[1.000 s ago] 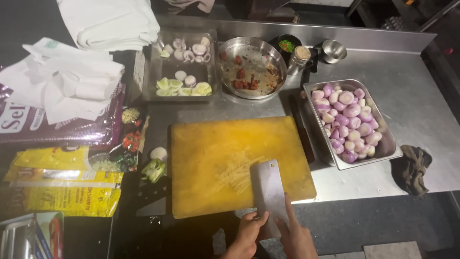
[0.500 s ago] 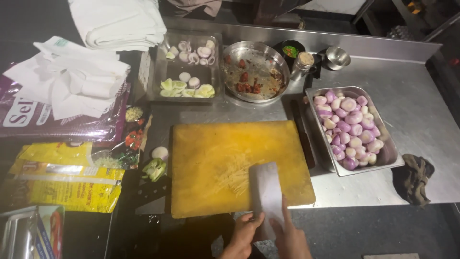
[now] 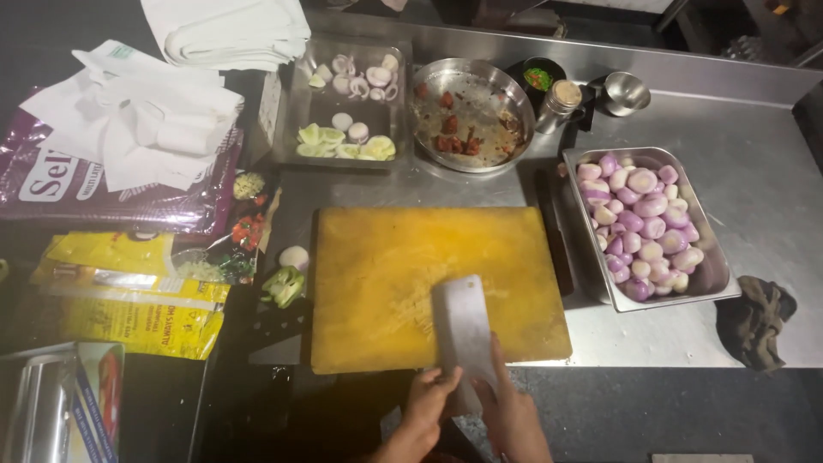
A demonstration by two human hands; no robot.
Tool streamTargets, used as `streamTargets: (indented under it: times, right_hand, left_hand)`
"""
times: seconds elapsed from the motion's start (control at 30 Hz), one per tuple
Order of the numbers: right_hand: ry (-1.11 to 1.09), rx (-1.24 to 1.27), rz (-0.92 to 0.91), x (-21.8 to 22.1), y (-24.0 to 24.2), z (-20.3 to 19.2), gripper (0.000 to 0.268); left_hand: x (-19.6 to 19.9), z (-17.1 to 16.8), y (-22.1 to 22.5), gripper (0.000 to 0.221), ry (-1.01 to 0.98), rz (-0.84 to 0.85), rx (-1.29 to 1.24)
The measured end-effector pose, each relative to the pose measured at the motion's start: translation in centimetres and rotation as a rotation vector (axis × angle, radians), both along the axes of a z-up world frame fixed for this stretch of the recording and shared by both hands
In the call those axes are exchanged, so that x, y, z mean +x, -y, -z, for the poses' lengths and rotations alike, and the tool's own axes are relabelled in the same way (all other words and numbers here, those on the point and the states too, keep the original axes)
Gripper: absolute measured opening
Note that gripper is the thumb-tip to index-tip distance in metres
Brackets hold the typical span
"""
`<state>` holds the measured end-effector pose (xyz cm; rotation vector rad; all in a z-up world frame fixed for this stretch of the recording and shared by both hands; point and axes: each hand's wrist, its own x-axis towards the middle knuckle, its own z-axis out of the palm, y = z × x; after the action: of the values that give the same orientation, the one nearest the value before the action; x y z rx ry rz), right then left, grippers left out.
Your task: The person peels small shallots at a stainless steel prep counter, using a small knife to trim and peel each shallot over a yellow cutting board and placing peeled shallots into a metal tray. They wipe the cutting board with a cloth and briefly ladle liquid from a pot at a nearby cooking counter before returning to peeling.
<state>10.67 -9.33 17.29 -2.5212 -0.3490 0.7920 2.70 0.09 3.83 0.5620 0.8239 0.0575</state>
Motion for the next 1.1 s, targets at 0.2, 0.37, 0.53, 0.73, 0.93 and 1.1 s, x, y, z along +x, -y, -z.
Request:
streamTargets:
  times: [0.2,0.37,0.53,0.73,0.93,1.1]
  right_hand:
    - [0.115,-0.039,-0.086,2.1,2.1,1.2,0.082]
    - [-0.147,-0.158,0.188,1.6,-0.1,-3.9,0.081]
    - [0.100,0.030,-0.093,0.0,0.6,5.1,0.085]
    - [0.051,-0.007,-0.274,-1.9,-2.6,3.5,0.083]
    - [0.064,-0.069,-0.060,1.4,0.2,0.5,0.085]
    - [0.070,0.044,-0.159,-1.2,-2.7,5.0,0.089]
  left_hand:
    - [3.0,-0.6,1.3,0.026,0.002,0.039,0.049]
    - [3.4,-1.1,1.7,0.029,-0.063,0.122,0.107]
    - [-1.7,2.1,-1.0,0.037,-0.096,-0.036,0.046]
    - [-4.2,0.2,-3.0,0.036,-0.110,-0.130,0.016]
    - [1.7,1.2,0.7,0.033,-0.031,0.007,0.174]
    - [-3.2,0.2,-3.6,0.031,-0.092,-0.124,0.061]
